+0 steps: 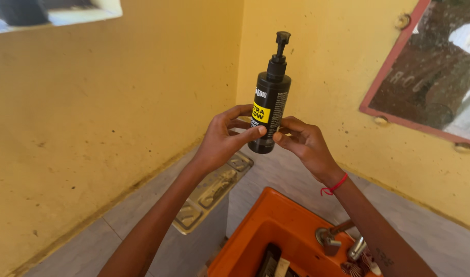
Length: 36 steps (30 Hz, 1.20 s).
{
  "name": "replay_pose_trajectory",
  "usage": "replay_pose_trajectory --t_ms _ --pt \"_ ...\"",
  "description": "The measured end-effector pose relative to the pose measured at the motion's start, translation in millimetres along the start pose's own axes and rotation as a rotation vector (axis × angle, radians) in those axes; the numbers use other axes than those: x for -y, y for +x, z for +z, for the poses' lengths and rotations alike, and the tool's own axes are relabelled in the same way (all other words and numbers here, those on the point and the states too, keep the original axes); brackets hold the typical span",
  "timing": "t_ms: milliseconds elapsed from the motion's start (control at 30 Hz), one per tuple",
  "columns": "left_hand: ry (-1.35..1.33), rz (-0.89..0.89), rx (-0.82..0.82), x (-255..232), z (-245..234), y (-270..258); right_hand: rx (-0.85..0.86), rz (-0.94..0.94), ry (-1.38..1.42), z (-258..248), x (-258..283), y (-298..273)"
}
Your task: The person moves several personal care bottles and tubes from a window sill and a wall-mounted soap dish into an orange sink basin. Items handled include a black tube, a white tube, a green-capped bottle, a black pump bottle, a clear spray bottle, a pink pump bottle, and two white pump bottles. The person places each item into the sink one at a time.
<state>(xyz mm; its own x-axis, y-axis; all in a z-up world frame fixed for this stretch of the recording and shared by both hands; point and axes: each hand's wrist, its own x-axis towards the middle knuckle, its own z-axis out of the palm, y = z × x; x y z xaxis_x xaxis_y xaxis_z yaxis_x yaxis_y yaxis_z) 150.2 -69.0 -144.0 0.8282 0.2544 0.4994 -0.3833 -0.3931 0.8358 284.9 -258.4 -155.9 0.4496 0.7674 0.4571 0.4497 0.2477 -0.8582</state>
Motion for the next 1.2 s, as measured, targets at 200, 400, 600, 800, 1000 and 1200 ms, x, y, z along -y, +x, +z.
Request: replay_pose_trajectory --t_ms 200,400,600,800,1000,1200 --pt "-0.057 -0.023 0.033 23 29 -10 -0.11 0.116 0.048 -9 -25 -35" --pt "-0.096 -0.103 0.08 49 53 -20 -0.169 0.152 0.067 -16 -52 -67" --pt "-0.14 -0.116 0.12 72 75 -30 -0.23 0.239 0.106 -17 -70 -94" --pt "-0.122 -0.16 0.145 96 94 -43 -0.284 0.326 0.099 -14 -87 -118" --pt "-0.158 -0.18 0.211 121 109 -55 -0.278 0.323 0.155 -11 -106 -143" --pt "-0.218 -0.327 0.26 149 126 -74 -0.323 0.394 0.099 -5 -124 -171"
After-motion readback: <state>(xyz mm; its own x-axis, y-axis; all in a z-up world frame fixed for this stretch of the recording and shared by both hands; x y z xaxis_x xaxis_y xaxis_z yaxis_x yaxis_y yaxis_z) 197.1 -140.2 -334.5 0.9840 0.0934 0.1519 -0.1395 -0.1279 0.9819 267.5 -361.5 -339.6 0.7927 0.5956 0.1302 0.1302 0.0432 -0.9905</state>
